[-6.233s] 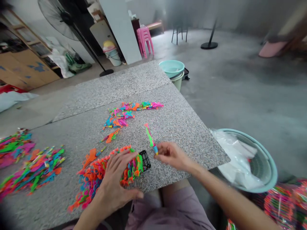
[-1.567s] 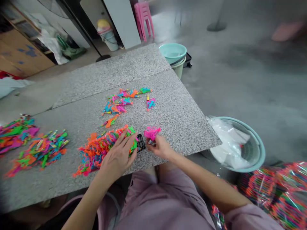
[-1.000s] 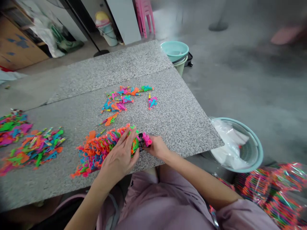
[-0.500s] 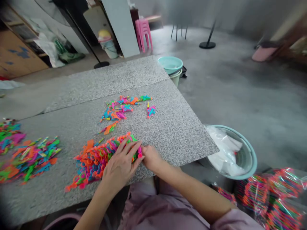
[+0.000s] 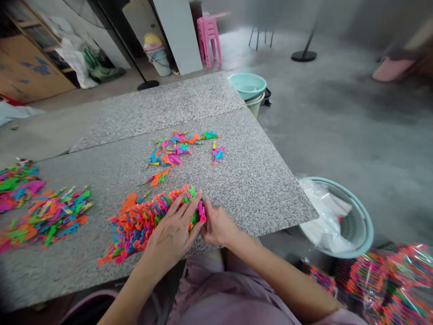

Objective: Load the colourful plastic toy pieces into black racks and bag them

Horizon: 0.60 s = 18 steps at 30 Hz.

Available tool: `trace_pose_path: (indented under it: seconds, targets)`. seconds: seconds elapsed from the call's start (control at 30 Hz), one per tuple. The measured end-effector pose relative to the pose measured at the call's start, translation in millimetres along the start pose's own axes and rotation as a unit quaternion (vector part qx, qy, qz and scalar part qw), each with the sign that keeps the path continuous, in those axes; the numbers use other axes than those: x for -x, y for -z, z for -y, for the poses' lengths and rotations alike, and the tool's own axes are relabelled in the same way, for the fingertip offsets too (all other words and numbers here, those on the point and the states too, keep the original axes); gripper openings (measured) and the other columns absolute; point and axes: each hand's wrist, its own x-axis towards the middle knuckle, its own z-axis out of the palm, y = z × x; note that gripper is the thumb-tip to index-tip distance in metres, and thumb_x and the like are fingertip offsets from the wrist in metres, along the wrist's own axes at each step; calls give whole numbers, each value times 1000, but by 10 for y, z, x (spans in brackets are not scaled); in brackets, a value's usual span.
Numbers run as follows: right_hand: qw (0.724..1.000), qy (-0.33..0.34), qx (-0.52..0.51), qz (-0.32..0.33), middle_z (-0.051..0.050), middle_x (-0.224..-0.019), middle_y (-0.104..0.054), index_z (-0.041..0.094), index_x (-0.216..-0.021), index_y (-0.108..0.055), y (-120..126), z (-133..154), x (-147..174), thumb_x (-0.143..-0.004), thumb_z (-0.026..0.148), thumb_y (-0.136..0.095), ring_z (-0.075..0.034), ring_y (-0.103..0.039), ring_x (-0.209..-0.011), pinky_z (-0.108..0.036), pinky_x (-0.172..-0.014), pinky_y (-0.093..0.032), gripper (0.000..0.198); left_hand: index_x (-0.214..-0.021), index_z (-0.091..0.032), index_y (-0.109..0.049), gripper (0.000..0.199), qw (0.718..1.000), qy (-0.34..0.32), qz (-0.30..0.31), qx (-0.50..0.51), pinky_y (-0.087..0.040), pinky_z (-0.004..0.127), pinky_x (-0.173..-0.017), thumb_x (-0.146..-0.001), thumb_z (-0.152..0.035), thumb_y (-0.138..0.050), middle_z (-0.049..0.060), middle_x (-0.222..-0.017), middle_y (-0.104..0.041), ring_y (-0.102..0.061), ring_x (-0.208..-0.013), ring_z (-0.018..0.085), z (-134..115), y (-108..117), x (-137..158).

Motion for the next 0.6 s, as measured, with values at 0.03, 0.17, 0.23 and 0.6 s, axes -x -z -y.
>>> trace_pose_path:
  seconds: [0.03,0.17,0.23,0.6]
  targets:
    - [1000,9,8,-2,-9,-97,-64,16,-116,-47,-19,3,19,-79,24,-49,-15,-57,-62,-26,-60,-44,37,-153,-18,-22,67,1000,3,-1,-1,-38,48,-113,-94,-33,-51,10,-140,-55,-29,-145,30,4,-15,3]
    - [998,51,33,2,-14,-102,-62,13,-117,-46,-101,-28,55,-82,25,-44,-20,-59,-73,-31,-68,-49,37,-153,-11,-16,71,1000,17,-8,2,-37,49,-113,-95,-35,-48,17,-151,-41,-24,-146,31,21,-70,18]
    - [997,67,40,12,-16,-106,-61,12,-119,-46,-114,-49,48,-82,24,-44,-21,-60,-77,-33,-71,-51,39,-153,-10,-15,72,1000,19,-4,2,-38,50,-113,-95,-34,-49,18,-153,-38,-23,-147,31,20,-73,18]
    - [986,105,106,79,-19,-113,-61,10,-120,-51,27,79,-14,-81,14,-49,-23,-63,-86,-33,-68,-52,39,-129,-21,-55,36,999,-8,5,-32,-40,57,-110,-94,-32,-49,9,-137,-57,-29,-144,33,42,-18,-6]
